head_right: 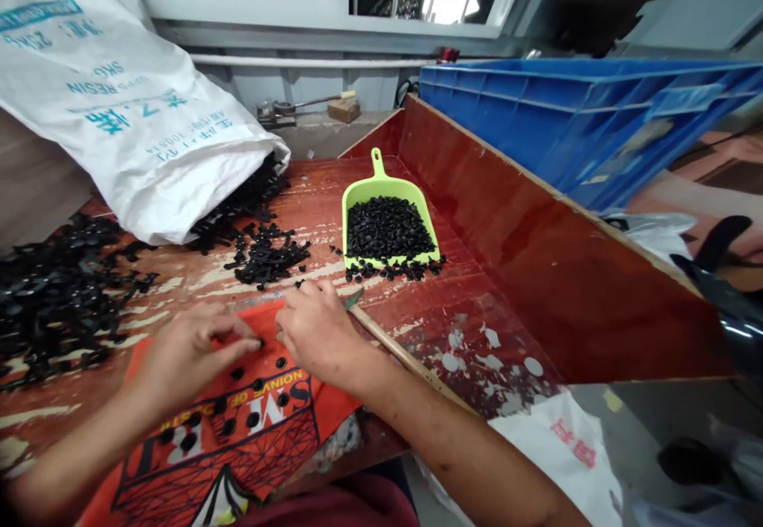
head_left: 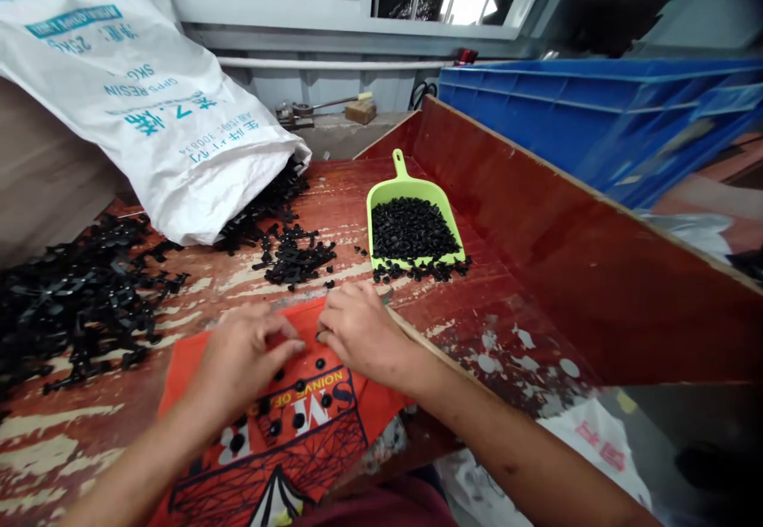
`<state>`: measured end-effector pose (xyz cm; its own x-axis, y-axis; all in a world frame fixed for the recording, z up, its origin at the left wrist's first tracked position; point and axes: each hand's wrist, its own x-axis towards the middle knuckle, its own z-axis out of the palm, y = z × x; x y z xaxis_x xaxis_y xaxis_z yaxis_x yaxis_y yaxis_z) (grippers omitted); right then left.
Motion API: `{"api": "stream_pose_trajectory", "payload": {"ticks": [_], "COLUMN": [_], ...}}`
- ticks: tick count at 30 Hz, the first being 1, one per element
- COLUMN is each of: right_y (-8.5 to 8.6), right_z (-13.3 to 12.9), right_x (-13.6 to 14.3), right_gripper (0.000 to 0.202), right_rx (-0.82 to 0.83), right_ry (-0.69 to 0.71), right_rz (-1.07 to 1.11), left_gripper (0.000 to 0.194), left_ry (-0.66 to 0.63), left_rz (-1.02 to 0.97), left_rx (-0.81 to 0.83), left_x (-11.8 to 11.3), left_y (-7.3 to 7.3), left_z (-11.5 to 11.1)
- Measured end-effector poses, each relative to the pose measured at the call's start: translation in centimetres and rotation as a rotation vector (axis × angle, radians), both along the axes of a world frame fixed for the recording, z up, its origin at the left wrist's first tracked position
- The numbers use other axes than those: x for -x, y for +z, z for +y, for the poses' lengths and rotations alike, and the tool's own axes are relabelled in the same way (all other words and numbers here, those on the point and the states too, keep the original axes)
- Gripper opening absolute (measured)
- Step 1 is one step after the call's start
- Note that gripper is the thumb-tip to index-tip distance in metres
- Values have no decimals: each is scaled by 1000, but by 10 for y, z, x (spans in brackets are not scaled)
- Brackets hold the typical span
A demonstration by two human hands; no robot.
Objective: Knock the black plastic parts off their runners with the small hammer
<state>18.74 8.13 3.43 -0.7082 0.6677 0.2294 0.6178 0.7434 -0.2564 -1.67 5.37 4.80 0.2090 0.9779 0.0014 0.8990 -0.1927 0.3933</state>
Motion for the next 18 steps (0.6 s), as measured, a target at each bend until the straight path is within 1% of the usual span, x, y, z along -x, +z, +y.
{"api": "stream_pose_trajectory", "payload": {"ticks": [2,4,5,7,8,10,11,13,15,18], "right_y": [-5,-9,-11,-13,-13,-15,-16,-19,-24,-32], "right_z": [-2,-3,-1,8,17,40,53,78,97,111], "right_x": [15,22,22,15,9,-2,-6,-8,-3,12], "right_gripper": [11,11,11,9,8,17,22,22,18,29], "right_rx": [11,31,43,68,75,79,76,90,119,146], "right_ry": [26,32,28,7,-18,-96,-140,-162,-120,-84], "right_rz": [-19,-37,-41,-39,-36,-36,-42,-67,-99,-148], "left_gripper": [22,22,21,22,24,30,30,28,26,26], "left_ry": [-1,11,12,-20,-44,-56,-31,27,25,-77], "left_rz": [69,141,166,154,126,96,119,218,281,306], "left_rx": [22,41,52,75,85,88,78,73,65,-18], "left_x": [-1,-5,-5,0,5,18,24,31,30,17], "left_y": [-12,-21,-22,-18,-14,-4,1,7,10,7], "left_z": [-21,-33,-35,-29,-23,-3,10,35,58,85]}}
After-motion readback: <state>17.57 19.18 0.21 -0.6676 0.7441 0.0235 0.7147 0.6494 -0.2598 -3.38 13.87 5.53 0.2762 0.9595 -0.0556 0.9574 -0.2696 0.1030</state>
